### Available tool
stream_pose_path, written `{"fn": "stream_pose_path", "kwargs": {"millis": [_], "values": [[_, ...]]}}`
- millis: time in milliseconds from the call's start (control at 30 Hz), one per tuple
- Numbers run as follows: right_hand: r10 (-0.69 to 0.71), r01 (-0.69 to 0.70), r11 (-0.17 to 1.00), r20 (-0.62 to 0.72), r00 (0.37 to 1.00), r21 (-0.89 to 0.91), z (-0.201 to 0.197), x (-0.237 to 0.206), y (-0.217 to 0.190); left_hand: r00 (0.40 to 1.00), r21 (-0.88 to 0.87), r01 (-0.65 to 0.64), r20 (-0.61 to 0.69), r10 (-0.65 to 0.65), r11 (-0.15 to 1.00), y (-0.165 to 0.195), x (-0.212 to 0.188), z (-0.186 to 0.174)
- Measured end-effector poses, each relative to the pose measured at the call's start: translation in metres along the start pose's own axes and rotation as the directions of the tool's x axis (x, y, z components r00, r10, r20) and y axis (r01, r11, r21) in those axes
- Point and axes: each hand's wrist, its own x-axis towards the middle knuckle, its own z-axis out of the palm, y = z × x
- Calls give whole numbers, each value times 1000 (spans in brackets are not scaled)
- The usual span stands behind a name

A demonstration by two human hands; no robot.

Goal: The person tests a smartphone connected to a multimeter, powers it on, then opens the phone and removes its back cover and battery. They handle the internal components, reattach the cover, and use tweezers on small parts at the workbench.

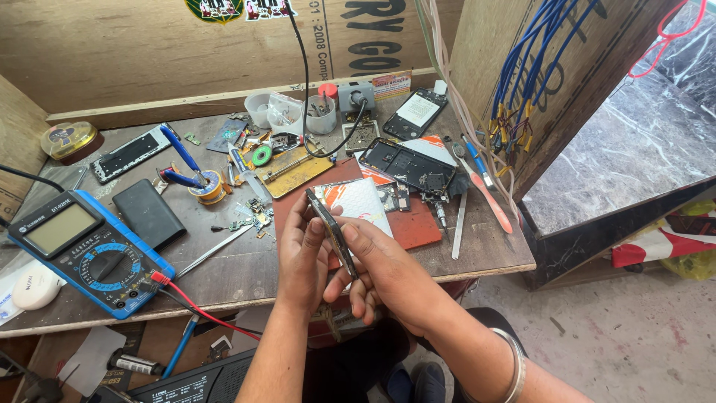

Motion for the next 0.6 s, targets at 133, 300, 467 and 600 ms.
{"fn": "stream_pose_path", "kwargs": {"millis": [133,300,467,600], "values": [[8,-8,1000,0,1000,8,0,1,0,1000,-8,4,-7,-4,1000,-1,0,0],[14,-14,1000,2,1000,18,-2,1,1,1000,-25,3,-3,-3,1000,-2,0,-1],[19,-19,1000,-1,1000,14,-2,0,3,1000,-26,-8,2,8,1000,-3,-1,-1],[18,-18,1000,2,1000,20,-3,1,2,1000,-31,-3,2,3,1000,-3,0,-1]]}}
